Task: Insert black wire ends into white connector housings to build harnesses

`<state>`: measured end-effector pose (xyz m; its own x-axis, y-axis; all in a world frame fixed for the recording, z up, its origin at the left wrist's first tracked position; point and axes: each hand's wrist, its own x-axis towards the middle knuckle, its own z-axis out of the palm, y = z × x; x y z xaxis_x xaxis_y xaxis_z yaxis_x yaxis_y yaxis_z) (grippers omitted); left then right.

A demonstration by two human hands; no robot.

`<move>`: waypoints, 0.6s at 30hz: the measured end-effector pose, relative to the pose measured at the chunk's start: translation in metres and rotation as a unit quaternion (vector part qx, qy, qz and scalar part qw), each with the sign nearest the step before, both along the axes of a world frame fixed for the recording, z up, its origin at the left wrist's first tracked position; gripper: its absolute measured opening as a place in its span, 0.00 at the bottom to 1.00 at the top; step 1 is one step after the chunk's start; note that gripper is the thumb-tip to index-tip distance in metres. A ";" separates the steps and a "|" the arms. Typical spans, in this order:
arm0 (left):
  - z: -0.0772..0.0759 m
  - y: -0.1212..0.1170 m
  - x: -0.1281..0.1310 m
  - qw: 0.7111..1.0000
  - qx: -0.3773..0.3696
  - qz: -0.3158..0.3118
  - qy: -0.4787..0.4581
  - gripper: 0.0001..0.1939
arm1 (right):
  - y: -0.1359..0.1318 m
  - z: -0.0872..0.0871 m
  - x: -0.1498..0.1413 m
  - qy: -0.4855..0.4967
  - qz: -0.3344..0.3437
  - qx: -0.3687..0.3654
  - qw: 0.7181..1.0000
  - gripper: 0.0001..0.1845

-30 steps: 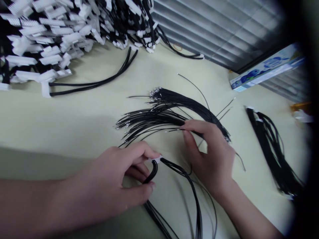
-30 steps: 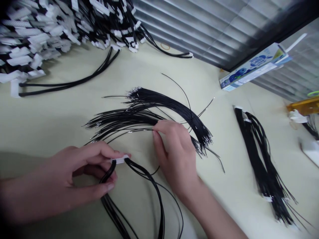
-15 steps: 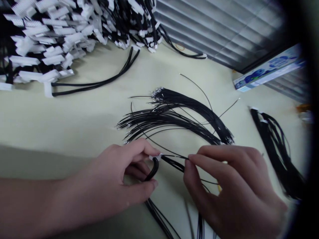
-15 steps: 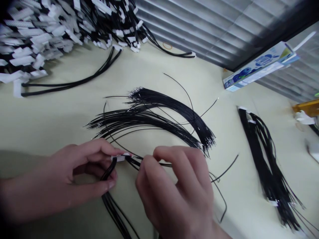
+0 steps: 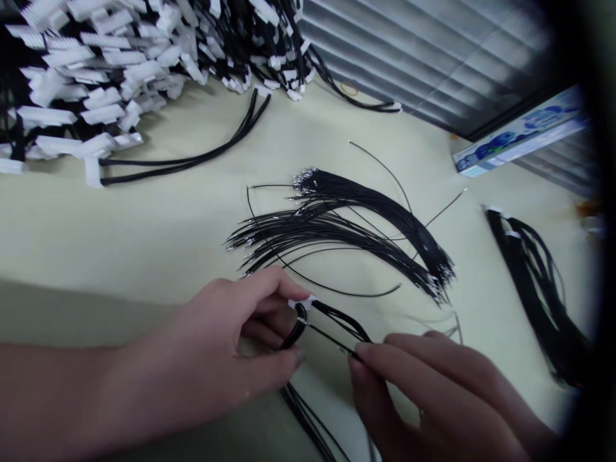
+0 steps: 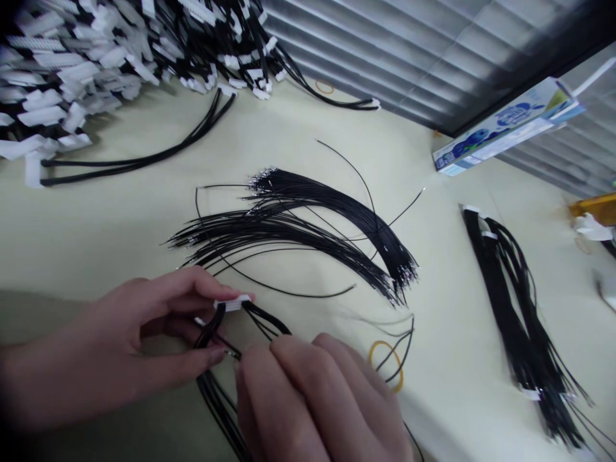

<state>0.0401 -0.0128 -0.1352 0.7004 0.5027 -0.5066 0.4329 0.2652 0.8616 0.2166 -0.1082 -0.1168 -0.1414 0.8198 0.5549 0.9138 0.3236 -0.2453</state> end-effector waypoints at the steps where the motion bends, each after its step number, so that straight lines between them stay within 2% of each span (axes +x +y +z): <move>1: 0.000 0.000 0.000 1.000 -0.004 0.002 0.001 0.18 | 0.000 0.000 -0.002 -0.001 0.007 -0.008 1.000 0.09; 7: 0.002 0.002 0.000 1.000 -0.016 0.021 0.007 0.18 | -0.002 -0.003 -0.004 -0.012 0.035 -0.075 0.997 0.09; 13: 0.002 0.003 0.001 1.000 -0.018 0.014 0.016 0.18 | -0.005 -0.008 -0.003 -0.025 0.014 -0.066 0.997 0.08; 18: 0.002 0.001 -0.001 1.000 -0.020 0.013 0.013 0.18 | -0.004 -0.007 0.000 -0.042 0.031 -0.049 0.997 0.09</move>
<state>0.0391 -0.0122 -0.1335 0.6733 0.4992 -0.5454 0.4479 0.3115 0.8381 0.2161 -0.1122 -0.1237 -0.2366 0.8573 0.4573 0.9113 0.3591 -0.2016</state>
